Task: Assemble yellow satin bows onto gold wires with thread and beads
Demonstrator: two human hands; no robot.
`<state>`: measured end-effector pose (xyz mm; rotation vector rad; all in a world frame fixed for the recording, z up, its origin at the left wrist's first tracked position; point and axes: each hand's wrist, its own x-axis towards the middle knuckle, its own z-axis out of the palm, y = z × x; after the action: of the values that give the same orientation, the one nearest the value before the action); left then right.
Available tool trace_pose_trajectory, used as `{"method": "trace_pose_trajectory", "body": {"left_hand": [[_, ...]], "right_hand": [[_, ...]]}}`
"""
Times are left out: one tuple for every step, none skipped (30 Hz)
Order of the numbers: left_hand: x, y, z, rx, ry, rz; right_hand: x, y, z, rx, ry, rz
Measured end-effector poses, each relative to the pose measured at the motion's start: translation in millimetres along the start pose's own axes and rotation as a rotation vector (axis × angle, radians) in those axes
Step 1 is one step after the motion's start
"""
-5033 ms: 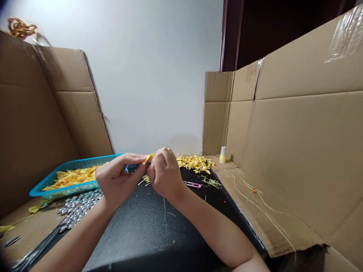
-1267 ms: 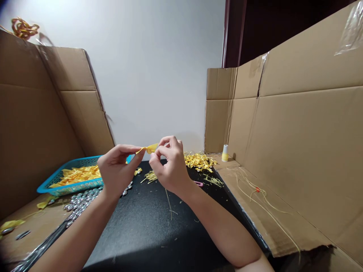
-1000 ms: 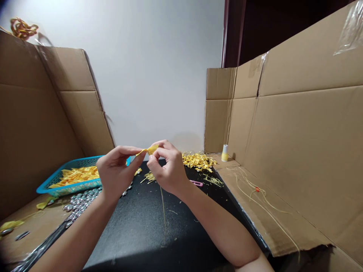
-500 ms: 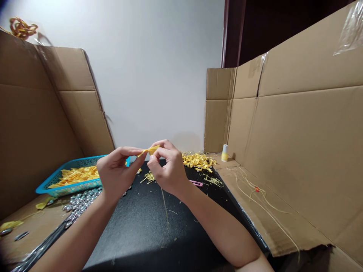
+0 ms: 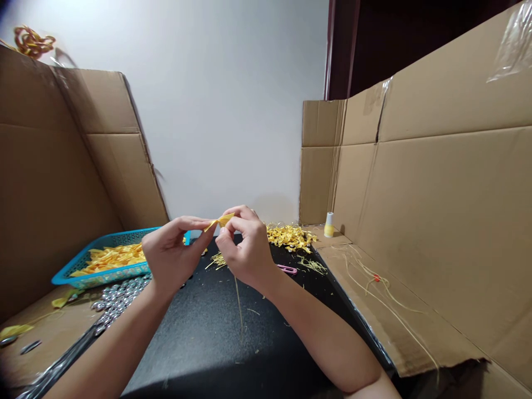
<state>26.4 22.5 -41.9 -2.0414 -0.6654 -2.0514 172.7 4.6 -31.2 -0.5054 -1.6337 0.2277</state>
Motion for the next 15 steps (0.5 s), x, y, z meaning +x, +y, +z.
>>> {"method": "trace_pose_trajectory", "body": {"left_hand": [[0.1,0.2,0.2,0.003,-0.001,0.011],[0.3,0.4,0.3,0.009,-0.003,0.028],[0.6,0.7,0.4,0.019,-0.005,0.049],[1.0,1.0,0.5,0.031,-0.006,0.075],[1.4,1.2,0.6,0.044,-0.007,0.102],[1.9,1.5,0.6,0.057,-0.007,0.127],[2.4,1.8,0.7,0.067,-0.004,0.149],[2.8,2.0,0.7,0.073,-0.003,0.167],[3.1,2.3,0.8,0.076,-0.001,0.182],[3.3,2.6,0.9,0.075,-0.001,0.198],[3.3,2.9,1.0,0.072,-0.006,0.216],[3.2,3.3,1.3,0.068,-0.012,0.236],[2.9,3.6,1.5,0.064,-0.016,0.256],[2.5,4.0,1.8,0.059,-0.017,0.274],[1.9,4.2,2.1,0.053,-0.013,0.287]], "right_hand": [[-0.2,-0.2,0.1,-0.004,0.002,0.001],[-0.3,-0.4,0.3,-0.009,0.003,0.003],[-0.4,-0.6,0.3,-0.014,0.003,0.007],[-0.4,-0.8,0.4,-0.021,0.004,0.01],[-0.4,-0.9,0.5,-0.028,0.004,0.011],[-0.3,-1.0,0.6,-0.037,0.003,0.011],[-0.2,-0.9,0.8,-0.046,0.003,0.009],[-0.2,-0.8,1.1,-0.056,0.004,0.004],[-0.2,-0.6,1.5,-0.066,0.009,-0.004],[-0.3,-0.4,2.1,-0.075,0.015,-0.014],[-0.5,-0.2,2.8,-0.084,0.025,-0.027],[-0.8,-0.1,3.6,-0.093,0.039,-0.044],[-1.2,0.0,4.5,-0.103,0.056,-0.062],[-1.7,-0.1,5.5,-0.112,0.075,-0.082],[-2.3,-0.1,6.4,-0.122,0.093,-0.101]]}}
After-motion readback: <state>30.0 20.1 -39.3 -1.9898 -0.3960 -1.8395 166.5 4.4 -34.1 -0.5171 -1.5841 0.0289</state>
